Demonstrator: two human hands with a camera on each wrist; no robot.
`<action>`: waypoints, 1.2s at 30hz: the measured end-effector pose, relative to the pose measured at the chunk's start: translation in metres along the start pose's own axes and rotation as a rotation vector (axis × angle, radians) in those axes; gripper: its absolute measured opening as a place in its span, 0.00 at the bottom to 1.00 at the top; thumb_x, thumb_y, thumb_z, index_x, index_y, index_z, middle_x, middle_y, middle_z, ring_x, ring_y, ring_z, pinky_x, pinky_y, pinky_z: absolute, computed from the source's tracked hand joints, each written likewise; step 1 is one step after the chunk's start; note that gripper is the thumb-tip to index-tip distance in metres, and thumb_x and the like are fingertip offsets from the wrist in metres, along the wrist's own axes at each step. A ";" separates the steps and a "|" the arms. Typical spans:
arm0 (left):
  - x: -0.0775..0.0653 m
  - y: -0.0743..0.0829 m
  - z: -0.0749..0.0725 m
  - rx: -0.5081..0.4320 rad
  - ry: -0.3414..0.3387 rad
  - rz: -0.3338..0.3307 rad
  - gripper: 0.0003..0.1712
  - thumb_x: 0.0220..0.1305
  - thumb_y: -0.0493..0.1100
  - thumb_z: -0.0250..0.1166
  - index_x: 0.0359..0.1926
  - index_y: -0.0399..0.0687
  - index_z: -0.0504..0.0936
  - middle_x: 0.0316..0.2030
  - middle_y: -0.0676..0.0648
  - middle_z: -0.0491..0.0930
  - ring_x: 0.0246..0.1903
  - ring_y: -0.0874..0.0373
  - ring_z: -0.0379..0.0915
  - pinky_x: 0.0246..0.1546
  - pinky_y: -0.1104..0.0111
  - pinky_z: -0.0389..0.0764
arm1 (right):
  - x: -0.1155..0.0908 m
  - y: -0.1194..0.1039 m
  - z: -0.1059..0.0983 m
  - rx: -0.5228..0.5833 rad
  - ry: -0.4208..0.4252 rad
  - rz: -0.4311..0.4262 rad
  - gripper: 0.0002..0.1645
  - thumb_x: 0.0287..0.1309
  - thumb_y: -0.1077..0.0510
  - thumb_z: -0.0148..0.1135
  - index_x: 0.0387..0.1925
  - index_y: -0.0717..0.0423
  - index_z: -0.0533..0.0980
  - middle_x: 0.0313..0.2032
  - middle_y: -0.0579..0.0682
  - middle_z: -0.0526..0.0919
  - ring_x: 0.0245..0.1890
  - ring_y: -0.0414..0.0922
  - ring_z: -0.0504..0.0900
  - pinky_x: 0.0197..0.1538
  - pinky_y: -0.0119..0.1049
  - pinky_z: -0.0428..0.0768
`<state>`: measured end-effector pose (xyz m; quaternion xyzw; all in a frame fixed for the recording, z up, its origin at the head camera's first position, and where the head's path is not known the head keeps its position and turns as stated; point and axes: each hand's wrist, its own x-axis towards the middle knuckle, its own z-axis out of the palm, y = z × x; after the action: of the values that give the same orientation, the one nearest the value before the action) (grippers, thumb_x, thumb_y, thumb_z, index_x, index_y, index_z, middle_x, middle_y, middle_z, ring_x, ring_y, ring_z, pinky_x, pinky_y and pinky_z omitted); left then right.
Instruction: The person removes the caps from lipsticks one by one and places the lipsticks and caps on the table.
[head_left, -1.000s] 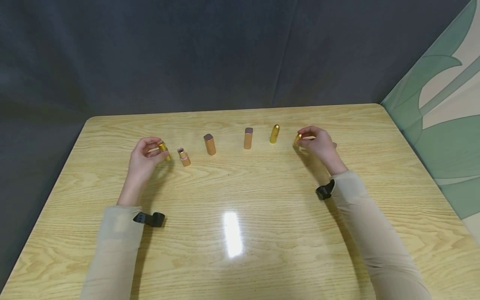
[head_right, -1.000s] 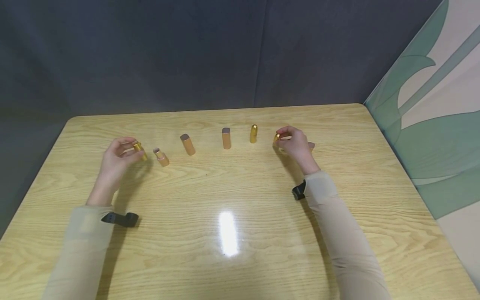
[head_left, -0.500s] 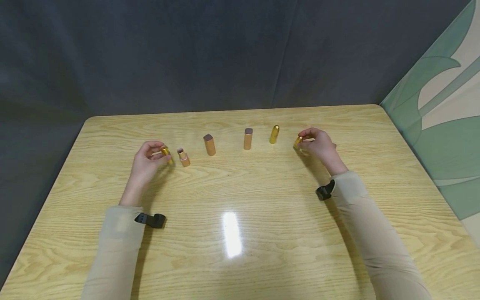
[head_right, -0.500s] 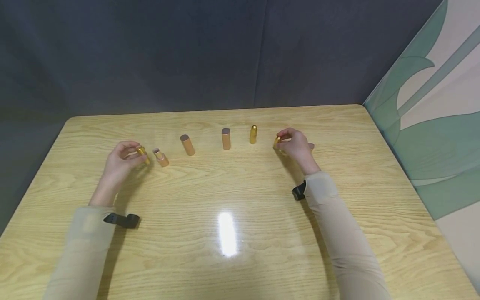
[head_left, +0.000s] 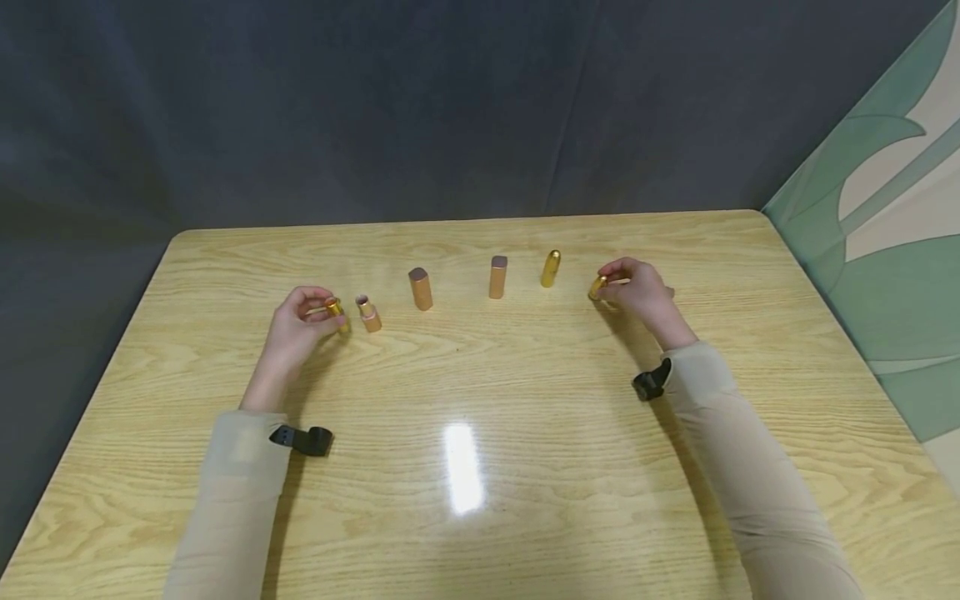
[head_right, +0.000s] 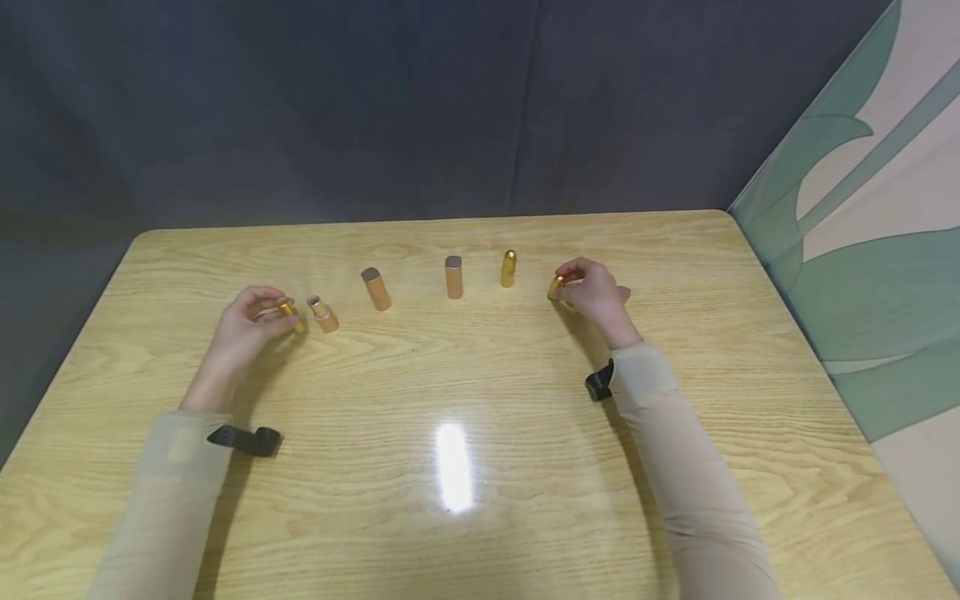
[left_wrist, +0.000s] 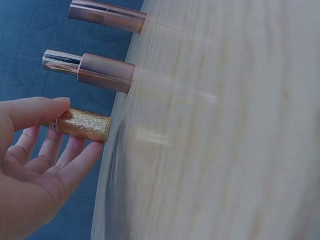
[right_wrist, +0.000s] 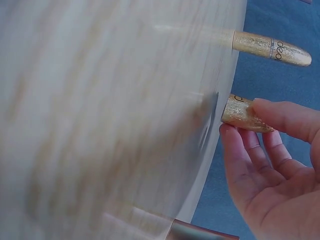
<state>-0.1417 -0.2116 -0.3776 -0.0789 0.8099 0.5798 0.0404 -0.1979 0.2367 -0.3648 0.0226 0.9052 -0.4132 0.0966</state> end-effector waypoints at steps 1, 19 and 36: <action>0.000 0.000 0.000 0.001 -0.004 -0.001 0.17 0.61 0.31 0.61 0.45 0.55 0.68 0.41 0.62 0.69 0.42 0.72 0.70 0.41 0.86 0.76 | 0.000 0.000 0.000 0.010 0.000 0.004 0.20 0.59 0.65 0.61 0.52 0.69 0.70 0.52 0.63 0.75 0.33 0.27 0.71 0.64 0.40 0.65; 0.000 -0.003 -0.001 0.025 -0.068 -0.010 0.17 0.62 0.31 0.61 0.48 0.48 0.67 0.43 0.58 0.69 0.42 0.72 0.70 0.41 0.85 0.76 | 0.001 -0.002 -0.001 0.000 -0.042 0.018 0.19 0.59 0.66 0.59 0.51 0.69 0.70 0.50 0.63 0.75 0.33 0.28 0.71 0.34 0.18 0.72; -0.001 -0.002 -0.001 0.064 -0.091 -0.009 0.17 0.62 0.30 0.61 0.50 0.41 0.67 0.47 0.52 0.70 0.41 0.73 0.71 0.42 0.85 0.76 | 0.001 0.001 -0.001 -0.060 -0.056 0.011 0.18 0.58 0.65 0.59 0.50 0.68 0.72 0.45 0.60 0.77 0.32 0.33 0.72 0.49 0.32 0.71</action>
<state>-0.1400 -0.2130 -0.3789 -0.0546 0.8251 0.5563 0.0825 -0.1992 0.2378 -0.3649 0.0129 0.9140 -0.3858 0.1248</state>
